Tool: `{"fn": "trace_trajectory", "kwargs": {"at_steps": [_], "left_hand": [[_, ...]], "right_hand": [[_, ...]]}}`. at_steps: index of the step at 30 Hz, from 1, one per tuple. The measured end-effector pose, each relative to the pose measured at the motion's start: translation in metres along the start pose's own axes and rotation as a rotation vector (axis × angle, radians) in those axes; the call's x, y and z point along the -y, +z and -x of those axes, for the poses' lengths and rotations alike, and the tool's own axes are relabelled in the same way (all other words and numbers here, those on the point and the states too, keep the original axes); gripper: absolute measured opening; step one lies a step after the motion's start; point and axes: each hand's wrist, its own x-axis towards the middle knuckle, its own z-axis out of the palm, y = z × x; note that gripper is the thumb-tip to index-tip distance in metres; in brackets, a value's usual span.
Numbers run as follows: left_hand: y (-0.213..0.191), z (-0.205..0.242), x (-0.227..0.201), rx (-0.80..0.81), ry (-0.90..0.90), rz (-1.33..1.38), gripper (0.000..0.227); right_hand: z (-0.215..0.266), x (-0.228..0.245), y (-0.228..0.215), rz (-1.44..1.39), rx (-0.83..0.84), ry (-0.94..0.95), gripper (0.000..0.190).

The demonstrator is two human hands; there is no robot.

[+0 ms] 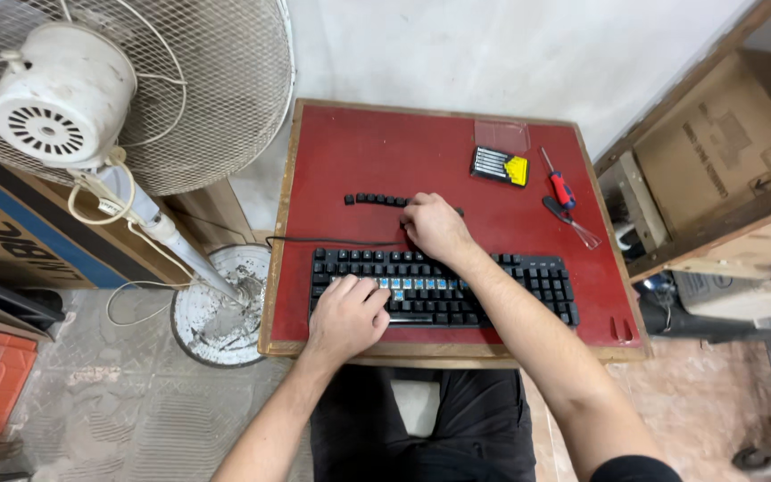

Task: The person installs black keycaps onto a mechanical keyboard base with blue switches. They pick up keycaps from a pile on the table and press them into place one by one, working across the keyboard layout.

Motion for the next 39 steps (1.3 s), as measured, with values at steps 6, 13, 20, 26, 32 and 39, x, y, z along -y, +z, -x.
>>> {"fn": "trace_trajectory", "kwargs": {"at_steps": [6, 13, 20, 26, 32, 39], "left_hand": [[0.003, 0.002, 0.003, -0.008, 0.042, -0.011, 0.020], [-0.002, -0.002, 0.001, 0.001, 0.039, -0.034, 0.026], [0.002, 0.002, 0.002, -0.009, 0.063, -0.038, 0.022], [0.004, 0.005, 0.001, -0.001, 0.077, -0.032, 0.018], [-0.002, 0.000, 0.001, 0.032, 0.075, -0.035, 0.025], [-0.007, -0.005, -0.004, 0.039, 0.071, -0.059, 0.022]], "right_hand": [[0.022, 0.011, -0.016, -0.247, -0.140, -0.020, 0.015], [0.112, 0.072, -0.049, -0.447, -0.248, -0.298, 0.013], [0.131, 0.078, -0.029, -0.363, -0.297, -0.316, 0.007], [0.132, 0.082, -0.039, -0.279, -0.317, -0.339, 0.003], [0.135, 0.081, -0.045, -0.222, -0.299, -0.366, 0.005], [0.136, 0.079, -0.051, -0.269, -0.236, -0.344, 0.016]]}}
